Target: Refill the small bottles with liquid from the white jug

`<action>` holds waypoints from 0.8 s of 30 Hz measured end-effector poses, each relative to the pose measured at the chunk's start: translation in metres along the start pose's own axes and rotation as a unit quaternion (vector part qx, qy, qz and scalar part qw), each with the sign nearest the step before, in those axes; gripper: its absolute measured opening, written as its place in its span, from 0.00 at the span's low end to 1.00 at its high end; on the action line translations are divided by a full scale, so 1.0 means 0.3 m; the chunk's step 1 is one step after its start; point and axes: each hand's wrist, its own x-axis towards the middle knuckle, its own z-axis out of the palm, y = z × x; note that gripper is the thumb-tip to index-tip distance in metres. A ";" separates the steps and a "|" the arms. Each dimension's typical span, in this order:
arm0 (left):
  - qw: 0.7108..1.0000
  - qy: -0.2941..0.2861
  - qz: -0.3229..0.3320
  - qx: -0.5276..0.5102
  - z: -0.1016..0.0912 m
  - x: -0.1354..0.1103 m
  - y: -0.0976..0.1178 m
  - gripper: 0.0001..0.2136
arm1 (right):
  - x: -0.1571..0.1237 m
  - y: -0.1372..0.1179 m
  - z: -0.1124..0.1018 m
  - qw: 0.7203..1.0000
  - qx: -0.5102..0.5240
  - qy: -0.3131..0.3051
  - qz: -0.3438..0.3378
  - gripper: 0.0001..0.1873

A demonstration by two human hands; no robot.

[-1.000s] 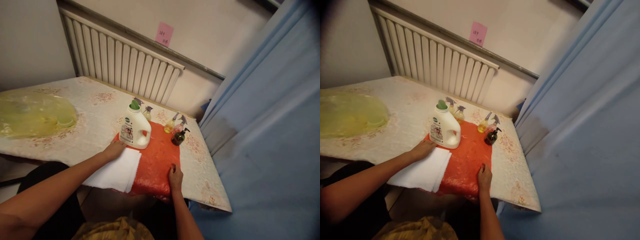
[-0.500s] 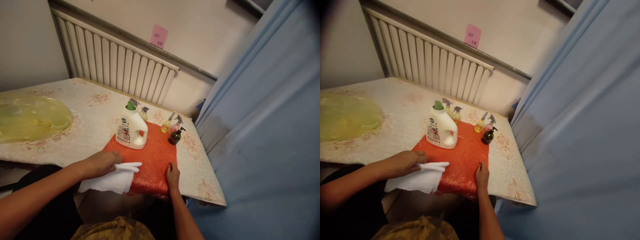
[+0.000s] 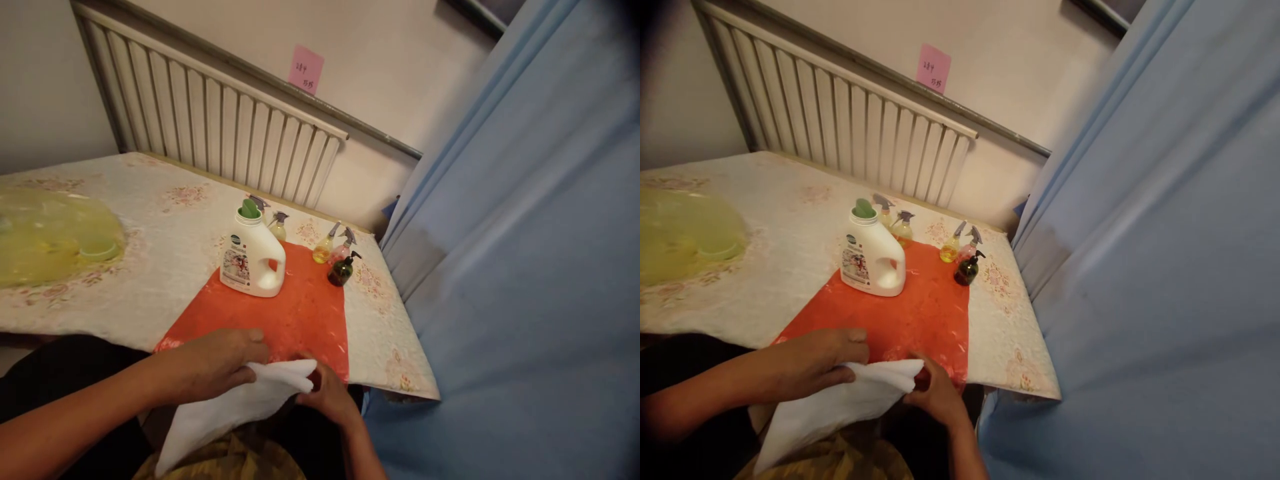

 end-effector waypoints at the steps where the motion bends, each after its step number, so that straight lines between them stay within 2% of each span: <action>1: 1.000 0.000 0.002 -0.002 0.003 0.012 0.004 0.07 | -0.027 -0.018 0.025 1.000 0.006 -0.006 0.023 0.28; 4: 1.000 0.009 0.006 -0.001 -0.001 0.052 0.005 0.07 | -0.067 -0.039 0.067 0.996 0.038 0.052 0.059 0.13; 6: 1.000 0.018 0.008 0.013 -0.013 0.089 -0.004 0.07 | -0.069 -0.031 0.063 0.992 0.072 0.094 0.053 0.10; 8: 0.999 0.026 0.009 0.038 -0.030 0.145 -0.021 0.05 | -0.056 -0.016 0.036 0.986 0.100 0.124 0.038 0.11; 10: 0.997 0.031 0.005 0.063 -0.046 0.228 -0.045 0.04 | -0.029 0.001 -0.006 0.982 0.117 0.145 0.033 0.13; 13: 0.995 0.027 0.009 0.097 -0.058 0.400 -0.092 0.04 | 0.040 0.030 -0.083 0.977 0.125 0.166 0.041 0.18; 14: 0.993 0.024 -0.002 0.115 -0.058 0.463 -0.109 0.04 | 0.071 0.041 -0.111 0.977 0.117 0.173 0.043 0.19; 16: 0.988 0.060 -0.041 0.136 -0.045 0.580 -0.143 0.06 | 0.135 0.070 -0.166 0.975 0.045 0.214 0.039 0.19; 17: 0.985 0.074 -0.056 0.142 -0.032 0.630 -0.159 0.09 | 0.167 0.088 -0.191 0.969 -0.023 0.246 0.029 0.19; 19: 0.977 0.108 -0.095 0.157 0.012 0.702 -0.184 0.13 | 0.223 0.131 -0.228 0.955 -0.066 0.289 0.030 0.22; 21: 0.970 0.137 -0.114 0.167 0.081 0.739 -0.204 0.16 | 0.271 0.177 -0.238 0.925 -0.147 0.351 0.005 0.25; 22: 0.968 0.146 -0.113 0.169 0.124 0.746 -0.214 0.18 | 0.293 0.200 -0.231 0.911 -0.191 0.365 -0.015 0.24; 24: 0.968 0.154 -0.103 0.172 0.225 0.745 -0.238 0.20 | 0.333 0.241 -0.196 0.900 -0.254 0.351 -0.055 0.25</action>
